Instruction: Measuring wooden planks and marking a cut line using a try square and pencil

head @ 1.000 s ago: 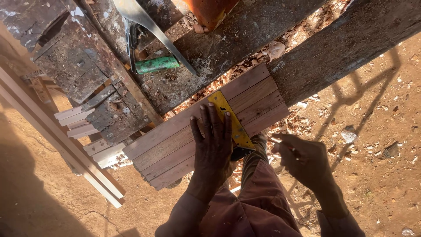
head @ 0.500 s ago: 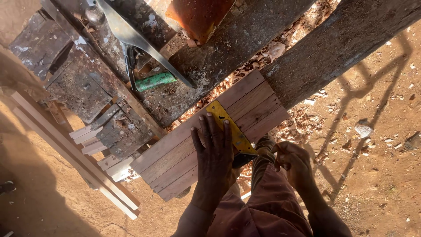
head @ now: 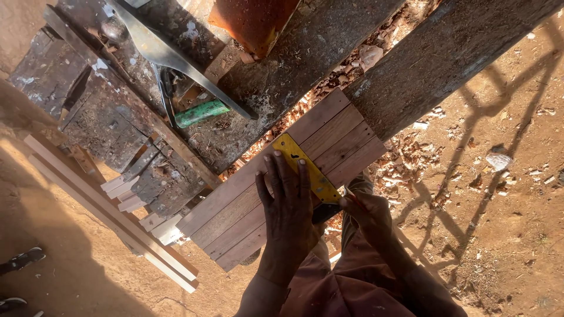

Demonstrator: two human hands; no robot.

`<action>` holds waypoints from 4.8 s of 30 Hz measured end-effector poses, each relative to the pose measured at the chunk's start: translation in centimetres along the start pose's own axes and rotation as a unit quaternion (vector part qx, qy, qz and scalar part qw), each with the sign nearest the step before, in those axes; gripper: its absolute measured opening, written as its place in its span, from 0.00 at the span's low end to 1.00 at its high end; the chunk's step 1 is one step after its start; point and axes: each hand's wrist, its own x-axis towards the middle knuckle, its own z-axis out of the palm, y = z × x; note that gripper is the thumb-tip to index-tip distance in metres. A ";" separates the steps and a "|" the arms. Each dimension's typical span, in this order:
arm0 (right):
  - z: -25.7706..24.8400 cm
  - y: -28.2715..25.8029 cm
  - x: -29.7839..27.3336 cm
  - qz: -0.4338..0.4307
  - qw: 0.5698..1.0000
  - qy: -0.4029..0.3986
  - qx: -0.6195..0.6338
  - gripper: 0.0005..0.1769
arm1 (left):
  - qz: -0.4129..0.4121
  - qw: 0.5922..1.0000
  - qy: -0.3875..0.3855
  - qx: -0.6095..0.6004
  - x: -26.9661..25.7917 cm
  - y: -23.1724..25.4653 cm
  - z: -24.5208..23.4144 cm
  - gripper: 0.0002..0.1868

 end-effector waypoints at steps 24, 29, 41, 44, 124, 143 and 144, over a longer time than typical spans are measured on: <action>0.2 -2.7 0.8 0.009 0.996 0.018 0.084 0.21 | 0.003 0.999 -0.022 -0.036 1.6 1.3 -1.0 0.87; -0.1 -1.9 0.8 -0.001 0.995 0.019 0.095 0.21 | 0.002 0.999 -0.022 -0.029 1.7 1.5 -0.9 0.87; 0.2 -2.6 0.9 -0.014 0.993 0.021 0.112 0.21 | 0.002 0.999 -0.029 -0.019 1.8 1.5 -0.6 0.87; 0.0 -2.0 1.0 -0.013 0.993 0.021 0.115 0.22 | 0.001 0.999 -0.033 -0.019 1.8 1.5 -0.6 0.87; 2.5 -18.3 7.9 -0.401 0.858 -0.100 -0.305 0.15 | -0.018 0.999 0.024 0.028 2.1 2.3 -0.3 0.77; -0.2 -17.6 4.2 -0.382 0.835 -0.126 -0.375 0.09 | -0.019 0.994 0.097 0.041 2.4 2.2 -1.3 0.38; -0.5 -18.1 3.6 -0.357 0.835 -0.155 -0.388 0.08 | -0.019 0.994 0.099 0.035 2.2 2.2 -1.3 0.38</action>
